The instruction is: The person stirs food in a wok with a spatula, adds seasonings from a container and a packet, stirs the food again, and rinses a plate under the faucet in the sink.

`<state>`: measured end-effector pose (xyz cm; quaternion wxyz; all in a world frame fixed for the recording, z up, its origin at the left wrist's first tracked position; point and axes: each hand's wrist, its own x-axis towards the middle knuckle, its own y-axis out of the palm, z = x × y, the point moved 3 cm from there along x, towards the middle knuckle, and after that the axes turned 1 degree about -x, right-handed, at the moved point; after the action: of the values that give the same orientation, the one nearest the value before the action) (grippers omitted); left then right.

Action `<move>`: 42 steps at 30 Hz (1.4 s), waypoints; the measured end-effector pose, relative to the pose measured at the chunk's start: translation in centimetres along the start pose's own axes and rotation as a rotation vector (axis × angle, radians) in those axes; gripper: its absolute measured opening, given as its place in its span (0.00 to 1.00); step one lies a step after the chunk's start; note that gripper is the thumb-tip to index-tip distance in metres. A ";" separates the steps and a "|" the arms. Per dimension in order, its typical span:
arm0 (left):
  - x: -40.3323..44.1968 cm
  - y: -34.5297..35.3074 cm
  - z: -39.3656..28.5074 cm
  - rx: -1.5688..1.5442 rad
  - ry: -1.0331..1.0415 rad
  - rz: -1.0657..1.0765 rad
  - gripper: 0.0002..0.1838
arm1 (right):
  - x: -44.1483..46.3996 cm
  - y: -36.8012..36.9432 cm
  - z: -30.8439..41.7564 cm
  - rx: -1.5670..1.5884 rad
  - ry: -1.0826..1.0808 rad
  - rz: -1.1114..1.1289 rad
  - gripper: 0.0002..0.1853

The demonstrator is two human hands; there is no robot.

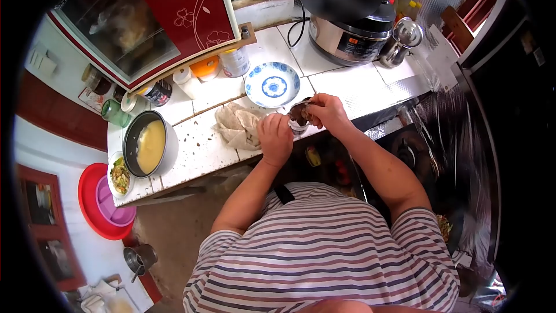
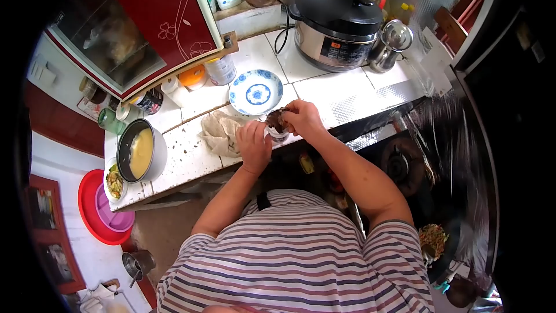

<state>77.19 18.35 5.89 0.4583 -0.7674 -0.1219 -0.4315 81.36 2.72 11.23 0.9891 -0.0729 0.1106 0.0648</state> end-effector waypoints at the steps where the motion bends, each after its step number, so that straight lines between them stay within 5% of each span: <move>1: 0.2 -0.2 -0.2 0.002 -0.002 -0.006 0.29 | 0.0 -0.2 0.0 0.007 0.014 0.016 0.05; 7: 0.9 -0.7 -1.7 -0.188 -0.157 0.053 0.30 | 1.0 -0.8 -2.4 0.360 0.128 0.120 0.06; 21: 0.5 1.8 -1.9 -0.156 -0.090 -0.054 0.26 | 1.8 -1.6 -4.4 0.727 0.285 0.312 0.05; 24: 1.2 1.1 -1.8 -0.074 -0.015 -0.034 0.23 | 2.0 -1.7 -3.5 0.561 0.252 0.307 0.06; 26: 1.3 1.0 -1.7 -0.092 -0.014 -0.002 0.21 | 2.3 -1.9 -1.7 0.059 0.081 0.211 0.07; 28: 1.5 1.0 -1.5 -0.108 -0.006 0.027 0.20 | 2.4 -1.5 -0.1 -0.058 0.033 0.182 0.09; 31: 1.6 0.7 -1.5 -0.131 -0.007 0.085 0.22 | 2.8 -0.6 1.4 -0.630 -0.276 0.085 0.10; 34: 1.6 0.2 -1.1 -0.139 -0.028 0.043 0.21 | 2.8 0.8 1.5 -0.794 -0.333 0.056 0.10; 42: 0.6 0.4 0.3 -0.343 -0.131 -0.020 0.26 | 2.6 0.6 -0.4 -0.526 -0.203 0.082 0.10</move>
<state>77.97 18.25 6.03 0.3077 -0.8594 -0.0836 -0.3996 83.71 3.56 10.18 0.9388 -0.3156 -0.0068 0.1379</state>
